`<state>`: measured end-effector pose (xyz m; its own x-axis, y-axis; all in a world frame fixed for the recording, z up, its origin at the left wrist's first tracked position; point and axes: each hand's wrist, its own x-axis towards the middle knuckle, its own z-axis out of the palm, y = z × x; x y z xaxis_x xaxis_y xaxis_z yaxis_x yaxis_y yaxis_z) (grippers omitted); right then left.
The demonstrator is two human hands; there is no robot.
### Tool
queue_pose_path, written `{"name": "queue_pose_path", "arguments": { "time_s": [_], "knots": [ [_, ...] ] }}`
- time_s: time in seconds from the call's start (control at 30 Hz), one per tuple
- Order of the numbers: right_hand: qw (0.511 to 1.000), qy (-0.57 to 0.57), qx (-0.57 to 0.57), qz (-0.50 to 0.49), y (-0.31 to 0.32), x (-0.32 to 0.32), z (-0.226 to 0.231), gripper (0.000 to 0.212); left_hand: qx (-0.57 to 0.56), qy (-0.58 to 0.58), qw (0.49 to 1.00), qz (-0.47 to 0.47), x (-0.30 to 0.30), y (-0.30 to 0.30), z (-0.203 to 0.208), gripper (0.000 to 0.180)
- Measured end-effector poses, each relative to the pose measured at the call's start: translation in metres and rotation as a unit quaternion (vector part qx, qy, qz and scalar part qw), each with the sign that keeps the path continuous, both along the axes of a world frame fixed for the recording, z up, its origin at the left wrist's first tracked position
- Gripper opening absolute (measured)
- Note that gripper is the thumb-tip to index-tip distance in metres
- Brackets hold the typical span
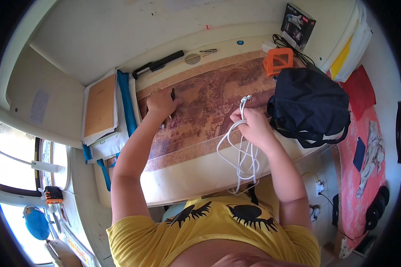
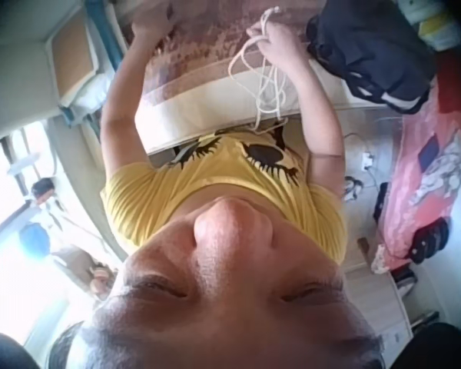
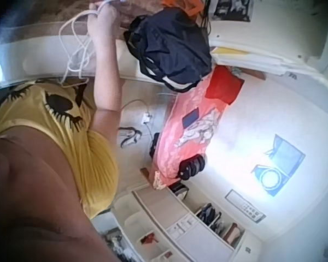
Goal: The person organizes a cluttered desk by stacking papers, placing them in a folder, and arranging pens and a cable. They also pick up a small object from the floor and place it on the desk.
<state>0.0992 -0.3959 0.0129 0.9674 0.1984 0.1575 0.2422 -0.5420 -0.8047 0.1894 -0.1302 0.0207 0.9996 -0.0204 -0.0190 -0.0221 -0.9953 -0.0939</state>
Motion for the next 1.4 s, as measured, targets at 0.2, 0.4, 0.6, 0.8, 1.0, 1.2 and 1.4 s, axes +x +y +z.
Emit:
{"name": "queue_pose_path", "arguments": {
  "time_s": [0.2, 0.4, 0.6, 0.8, 1.0, 1.2, 1.4],
  "knots": [
    [0.983, -0.161, -0.082, -0.025, -0.027, 0.043, -0.063, 0.014, -0.065, -0.098, 0.976, -0.185, 0.094, -0.044, -0.031, 0.039],
    [0.995, -0.089, 0.001, -0.041, -0.026, 0.05, -0.066, 0.013, -0.034, -0.264, 0.942, -0.207, 0.195, -0.107, -0.071, 0.022],
    [0.993, -0.103, 0.049, -0.033, -0.031, 0.053, -0.07, 0.01, 0.037, -0.126, 0.983, -0.13, 0.234, -0.143, -0.068, 0.019],
    [0.994, -0.097, 0.045, -0.036, -0.031, 0.055, -0.067, 0.009, 0.015, -0.229, 0.902, -0.367, 0.245, -0.162, -0.061, 0.012],
    [0.994, -0.069, 0.075, -0.039, -0.031, 0.054, -0.064, 0.009, -0.071, -0.199, 0.913, -0.349, 0.239, -0.198, -0.071, 0.026],
    [0.996, -0.046, 0.068, -0.04, -0.033, 0.056, -0.064, 0.01, -0.077, -0.166, 0.949, -0.257, 0.222, -0.146, -0.035, 0.032],
    [0.996, -0.05, 0.069, -0.034, -0.033, 0.056, -0.07, 0.011, 0.066, -0.102, 0.984, -0.131, 0.19, -0.018, -0.049, 0.016]
  ]
}}
